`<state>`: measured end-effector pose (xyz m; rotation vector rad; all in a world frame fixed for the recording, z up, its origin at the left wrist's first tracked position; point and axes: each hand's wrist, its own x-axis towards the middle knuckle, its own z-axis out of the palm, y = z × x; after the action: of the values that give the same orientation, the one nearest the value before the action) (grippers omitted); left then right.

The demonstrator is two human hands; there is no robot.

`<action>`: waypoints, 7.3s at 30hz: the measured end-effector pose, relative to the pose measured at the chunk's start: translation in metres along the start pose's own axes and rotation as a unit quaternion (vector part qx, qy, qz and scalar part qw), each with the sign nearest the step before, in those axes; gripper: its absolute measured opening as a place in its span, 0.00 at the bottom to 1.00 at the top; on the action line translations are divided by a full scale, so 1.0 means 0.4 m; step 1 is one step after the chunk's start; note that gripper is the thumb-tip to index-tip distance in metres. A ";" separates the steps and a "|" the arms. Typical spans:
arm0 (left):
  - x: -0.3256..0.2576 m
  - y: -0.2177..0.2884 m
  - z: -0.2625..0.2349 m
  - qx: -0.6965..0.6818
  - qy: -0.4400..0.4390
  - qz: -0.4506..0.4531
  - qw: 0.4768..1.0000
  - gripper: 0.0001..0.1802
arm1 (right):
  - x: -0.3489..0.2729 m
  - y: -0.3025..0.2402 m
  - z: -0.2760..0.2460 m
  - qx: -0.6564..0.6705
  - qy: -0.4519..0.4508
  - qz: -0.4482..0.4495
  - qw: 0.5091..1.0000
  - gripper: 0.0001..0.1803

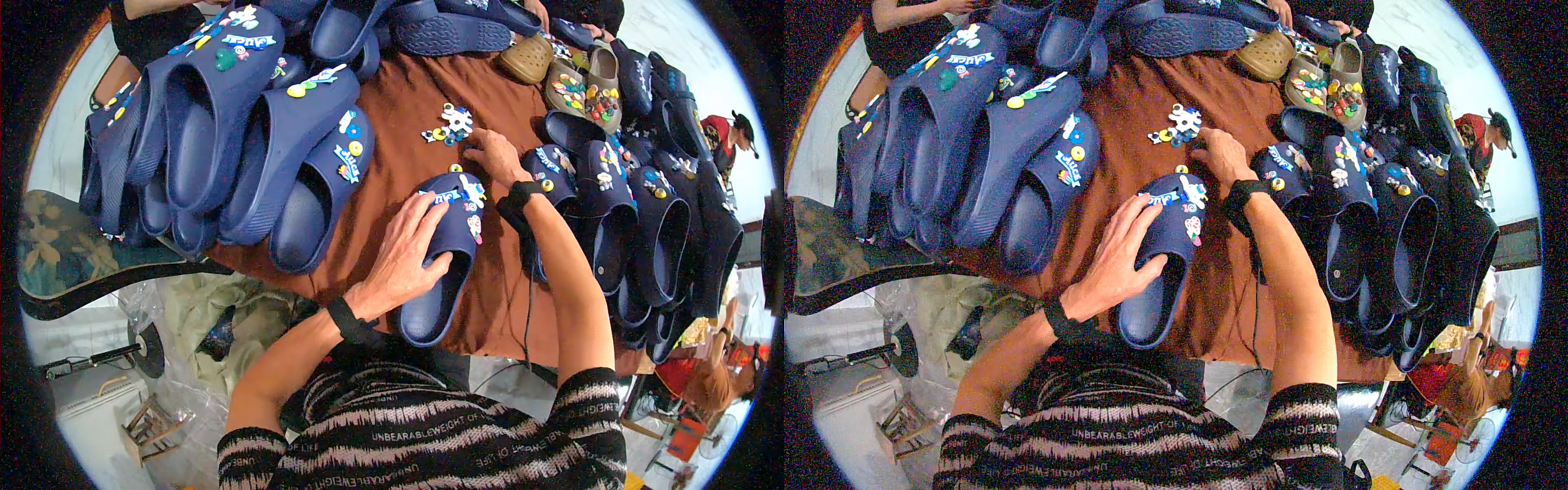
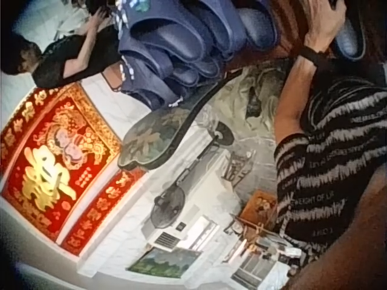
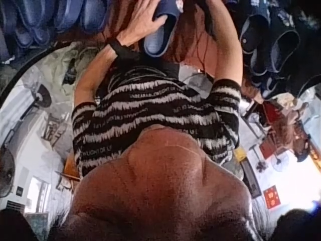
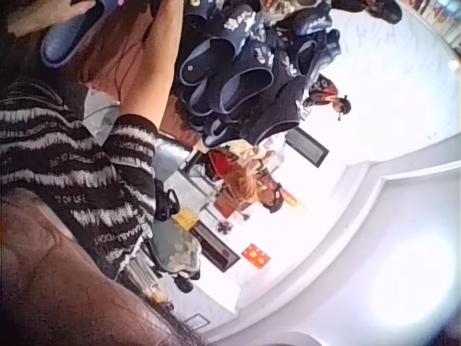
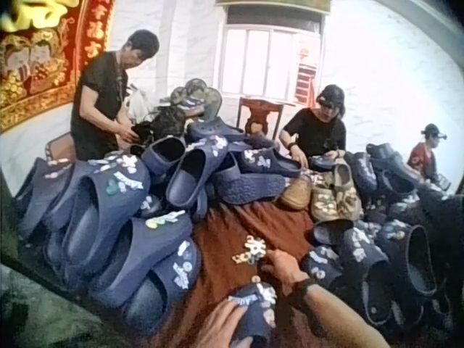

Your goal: Attaching decorative charms to the holes of navy blue foam clogs.

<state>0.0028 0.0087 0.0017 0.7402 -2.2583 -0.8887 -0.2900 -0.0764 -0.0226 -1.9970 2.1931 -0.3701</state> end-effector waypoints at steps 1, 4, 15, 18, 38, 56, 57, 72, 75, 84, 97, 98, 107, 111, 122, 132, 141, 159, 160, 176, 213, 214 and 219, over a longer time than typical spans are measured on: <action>0.007 -0.003 0.004 -0.001 -0.001 0.000 1.000 0.41 | 0.002 0.002 -0.002 0.020 -0.007 -0.006 1.000 0.18; 0.023 -0.011 0.007 0.036 -0.026 -0.007 0.999 0.41 | -0.005 -0.009 -0.012 0.039 -0.010 -0.009 0.999 0.15; 0.091 -0.026 -0.029 -0.013 0.008 -0.023 1.000 0.30 | -0.128 -0.114 -0.133 0.414 -0.096 0.042 0.904 0.13; 0.117 -0.029 -0.009 0.069 0.000 -0.019 0.997 0.27 | -0.150 -0.141 -0.108 0.440 -0.099 0.022 0.892 0.10; 0.111 -0.047 -0.010 0.081 -0.032 0.006 0.996 0.16 | -0.089 -0.128 -0.123 0.227 -0.181 -0.104 0.951 0.10; 0.108 -0.068 -0.002 0.076 -0.025 0.000 0.997 0.16 | -0.057 -0.189 -0.135 0.049 -0.220 -0.085 0.970 0.15; 0.109 -0.071 -0.002 0.078 -0.024 0.000 0.997 0.16 | -0.047 -0.184 -0.126 0.065 -0.230 -0.097 0.966 0.15; 0.102 -0.063 -0.001 0.047 -0.030 -0.012 0.998 0.16 | 0.081 -0.025 0.002 0.167 -0.075 0.014 0.983 0.10; 0.104 -0.063 0.000 0.044 -0.038 -0.017 0.998 0.16 | 0.080 -0.022 0.009 0.059 -0.008 -0.065 0.996 0.12; 0.098 -0.069 0.007 0.038 -0.018 -0.010 0.999 0.16 | 0.096 -0.043 -0.010 -0.058 -0.035 -0.089 0.994 0.15; 0.110 -0.077 0.001 0.024 -0.007 -0.002 1.000 0.13 | -0.018 -0.068 -0.133 0.327 -0.169 0.010 0.930 0.11; 0.110 -0.078 0.002 0.025 -0.011 -0.008 1.000 0.13 | -0.025 -0.078 -0.137 0.337 -0.212 -0.025 0.917 0.12; 0.089 -0.054 -0.008 0.031 -0.020 -0.011 0.999 0.15 | -0.027 -0.157 -0.147 0.123 -0.311 -0.073 0.939 0.11; 0.063 -0.028 0.000 0.044 -0.032 -0.017 0.998 0.21 | 0.017 -0.146 -0.139 0.037 -0.354 -0.087 0.931 0.13; 0.002 -0.019 0.049 -0.003 0.043 0.007 0.999 0.20 | 0.026 -0.277 -0.132 -0.204 -0.298 -0.080 0.929 0.10; -0.016 -0.032 0.044 0.016 0.045 0.033 0.998 0.21 | 0.053 -0.207 -0.170 0.014 -0.437 0.002 0.899 0.15; -0.003 -0.043 0.031 0.009 0.026 0.049 0.998 0.22 | 0.000 -0.142 -0.120 0.078 -0.311 -0.066 0.945 0.18; 0.010 -0.070 0.035 0.036 0.038 0.060 0.997 0.22 | -0.011 -0.165 -0.163 -0.064 -0.331 -0.074 0.939 0.16; 0.010 -0.070 0.038 0.032 0.041 0.059 0.997 0.22 | -0.011 -0.170 -0.155 -0.102 -0.315 -0.083 0.940 0.16; 0.006 -0.055 0.028 0.004 0.030 0.043 0.999 0.21 | -0.091 -0.149 -0.160 -0.039 -0.194 -0.140 0.970 0.15; 0.005 -0.059 0.039 0.021 0.042 0.057 0.997 0.26 | -0.050 -0.112 -0.195 0.111 -0.333 -0.161 0.923 0.10; 0.005 -0.058 0.040 0.018 0.040 0.061 0.997 0.26 | -0.046 -0.106 -0.192 0.112 -0.333 -0.160 0.923 0.10; 0.006 -0.057 0.037 0.015 0.036 0.053 0.998 0.25 | -0.041 -0.127 -0.185 0.038 -0.335 -0.173 0.925 0.09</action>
<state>-0.0028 -0.0011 -0.0232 0.6498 -2.2290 -0.7669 -0.2603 -0.0582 0.0619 -2.0545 1.3967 0.1783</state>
